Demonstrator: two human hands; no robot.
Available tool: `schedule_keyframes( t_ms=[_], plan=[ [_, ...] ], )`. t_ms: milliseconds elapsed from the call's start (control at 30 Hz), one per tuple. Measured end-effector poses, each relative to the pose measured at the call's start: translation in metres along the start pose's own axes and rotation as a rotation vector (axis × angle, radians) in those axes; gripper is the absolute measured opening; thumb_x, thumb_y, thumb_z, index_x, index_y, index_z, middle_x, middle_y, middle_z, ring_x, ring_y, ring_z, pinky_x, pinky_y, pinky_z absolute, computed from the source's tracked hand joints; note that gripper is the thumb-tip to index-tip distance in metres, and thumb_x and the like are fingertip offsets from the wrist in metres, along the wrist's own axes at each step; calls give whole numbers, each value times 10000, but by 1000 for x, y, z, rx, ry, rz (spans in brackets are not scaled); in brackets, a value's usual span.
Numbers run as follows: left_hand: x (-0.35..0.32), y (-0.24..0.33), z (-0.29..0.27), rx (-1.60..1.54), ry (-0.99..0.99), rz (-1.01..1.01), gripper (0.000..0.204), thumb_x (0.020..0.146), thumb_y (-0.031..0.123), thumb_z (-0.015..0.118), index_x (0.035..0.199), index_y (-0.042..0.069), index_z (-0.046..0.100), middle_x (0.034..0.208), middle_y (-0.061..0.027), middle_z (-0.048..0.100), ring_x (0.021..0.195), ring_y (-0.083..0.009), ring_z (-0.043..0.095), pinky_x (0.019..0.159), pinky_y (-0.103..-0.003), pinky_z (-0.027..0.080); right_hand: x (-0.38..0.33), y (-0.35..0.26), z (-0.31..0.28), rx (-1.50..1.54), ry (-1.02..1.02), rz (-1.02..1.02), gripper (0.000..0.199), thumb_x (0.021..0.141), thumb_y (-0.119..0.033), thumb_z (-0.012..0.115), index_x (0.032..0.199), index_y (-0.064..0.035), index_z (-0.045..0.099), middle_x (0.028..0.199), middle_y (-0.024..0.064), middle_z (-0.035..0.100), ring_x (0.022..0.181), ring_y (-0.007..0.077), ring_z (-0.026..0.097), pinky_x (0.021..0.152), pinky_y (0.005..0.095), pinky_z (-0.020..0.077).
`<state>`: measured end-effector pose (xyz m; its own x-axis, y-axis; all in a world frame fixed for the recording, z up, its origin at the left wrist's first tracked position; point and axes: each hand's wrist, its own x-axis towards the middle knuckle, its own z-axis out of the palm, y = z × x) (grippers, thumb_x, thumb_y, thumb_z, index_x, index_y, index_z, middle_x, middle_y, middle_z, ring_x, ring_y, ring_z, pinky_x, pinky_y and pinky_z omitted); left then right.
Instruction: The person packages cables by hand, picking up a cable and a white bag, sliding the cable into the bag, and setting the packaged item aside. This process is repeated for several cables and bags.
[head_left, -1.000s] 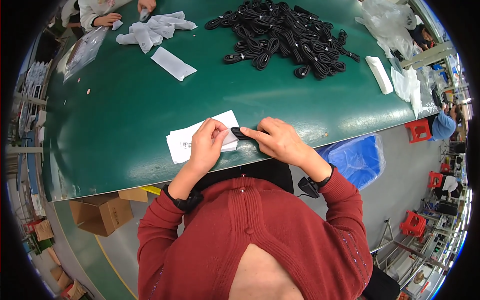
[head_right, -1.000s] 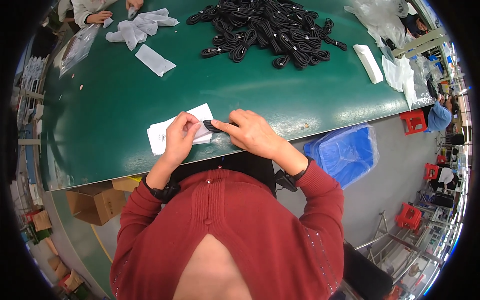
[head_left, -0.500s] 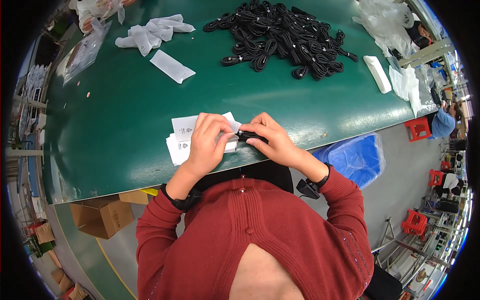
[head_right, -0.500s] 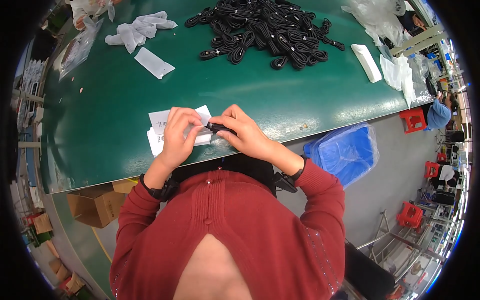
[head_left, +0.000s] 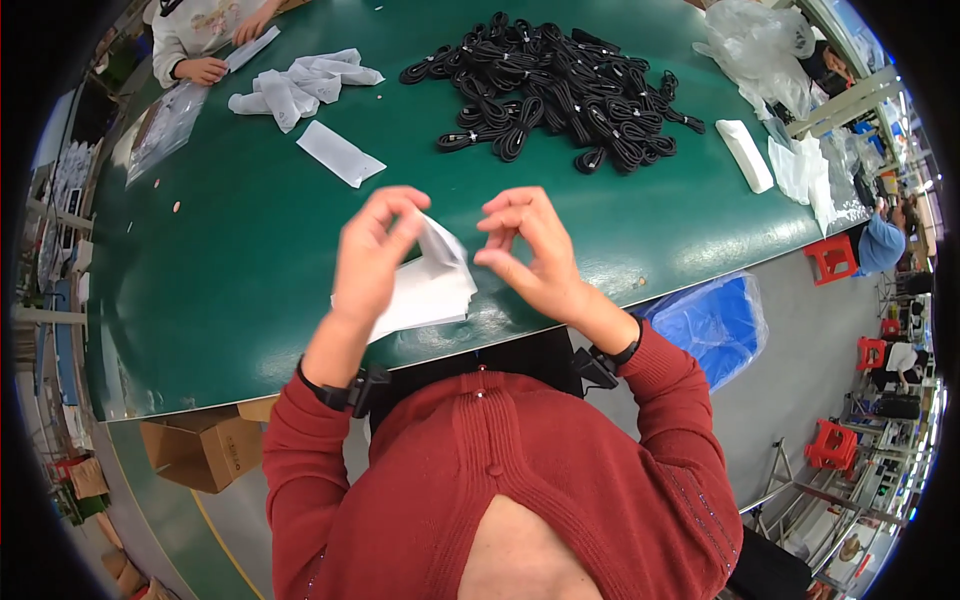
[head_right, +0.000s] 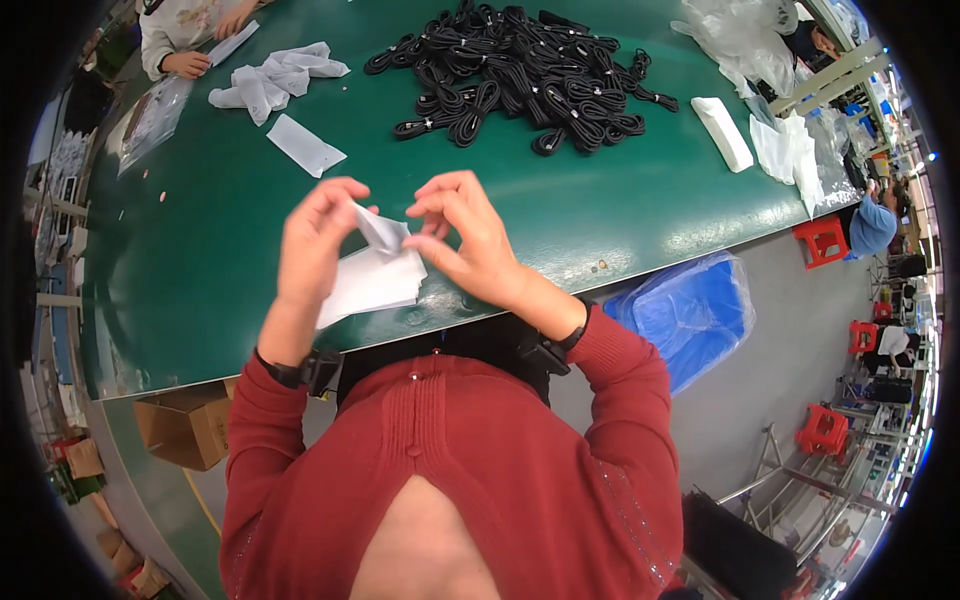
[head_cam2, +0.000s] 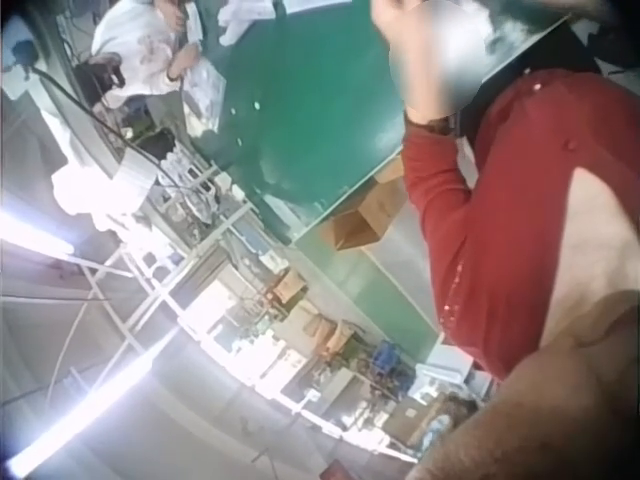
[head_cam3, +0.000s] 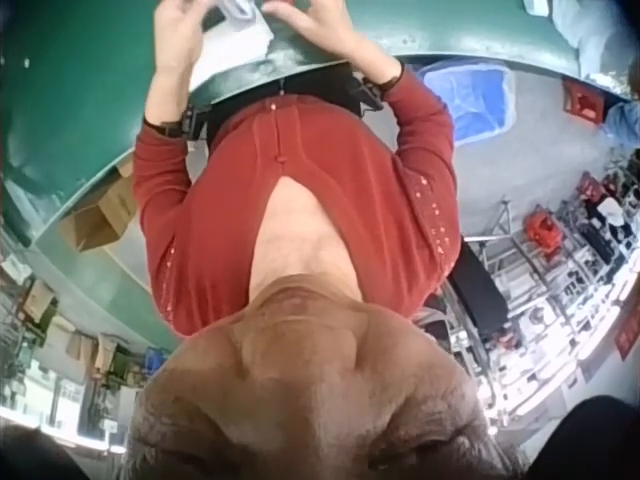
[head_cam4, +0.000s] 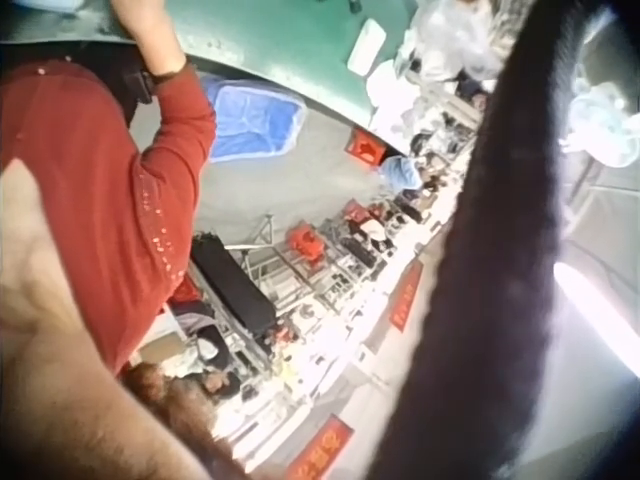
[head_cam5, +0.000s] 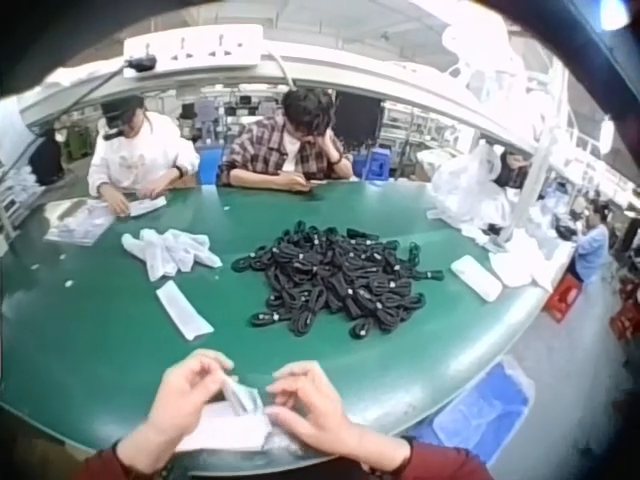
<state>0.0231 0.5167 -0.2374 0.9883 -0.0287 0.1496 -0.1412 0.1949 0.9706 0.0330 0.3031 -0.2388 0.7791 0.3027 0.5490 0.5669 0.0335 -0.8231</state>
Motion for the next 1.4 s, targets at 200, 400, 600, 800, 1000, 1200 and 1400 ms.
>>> schedule_keyframes(
  t_ms=[200,400,600,800,1000,1200,1400],
  plan=[
    [65,42,-57,-134,285,64,201,949,97,588,1119,-10,586,1121,-106,638,956,-182,627,884,-291,494,37,54,-76,-1201,152,155,216,913,-233,649,1079,-101,610,954,183,590,715,354,628,631,417,536],
    [-4,-3,-25,823,28,347,215,828,65,690,1031,15,640,1041,-114,618,983,-276,591,841,-363,481,8,91,-125,-1399,-50,359,281,902,-230,652,1109,-70,548,860,160,616,770,392,647,656,444,539],
    [-56,-45,4,957,-221,362,160,803,17,712,940,21,630,941,-112,598,810,-246,603,733,-344,502,-21,46,-84,-1024,-28,347,270,895,-116,611,1131,-38,505,835,162,654,788,363,666,672,401,535],
    [-58,-59,1,824,-149,237,112,828,10,693,902,9,609,851,-75,593,712,-184,580,700,-299,485,-47,0,-39,-378,-173,363,292,845,-2,573,1127,-5,499,855,161,648,780,298,664,721,337,511],
    [-57,-53,1,506,24,-57,62,871,2,651,905,-2,600,812,-47,586,720,-121,538,672,-250,447,-53,-12,-34,-487,-419,178,295,821,7,591,1109,-3,525,962,167,652,829,328,662,730,370,527],
    [-58,-51,3,456,29,-76,68,865,-16,649,897,2,592,849,-49,607,742,-111,537,685,-246,444,-51,-5,-38,-523,-561,101,287,805,-1,604,1087,-22,557,975,154,659,843,352,655,732,398,528],
    [-59,-44,5,612,-106,241,111,829,-41,663,876,20,582,890,-73,632,754,-168,565,687,-275,458,-49,-6,-40,-316,-572,308,260,843,-47,598,1103,-40,590,964,136,665,821,319,655,754,372,520]
  ],
)
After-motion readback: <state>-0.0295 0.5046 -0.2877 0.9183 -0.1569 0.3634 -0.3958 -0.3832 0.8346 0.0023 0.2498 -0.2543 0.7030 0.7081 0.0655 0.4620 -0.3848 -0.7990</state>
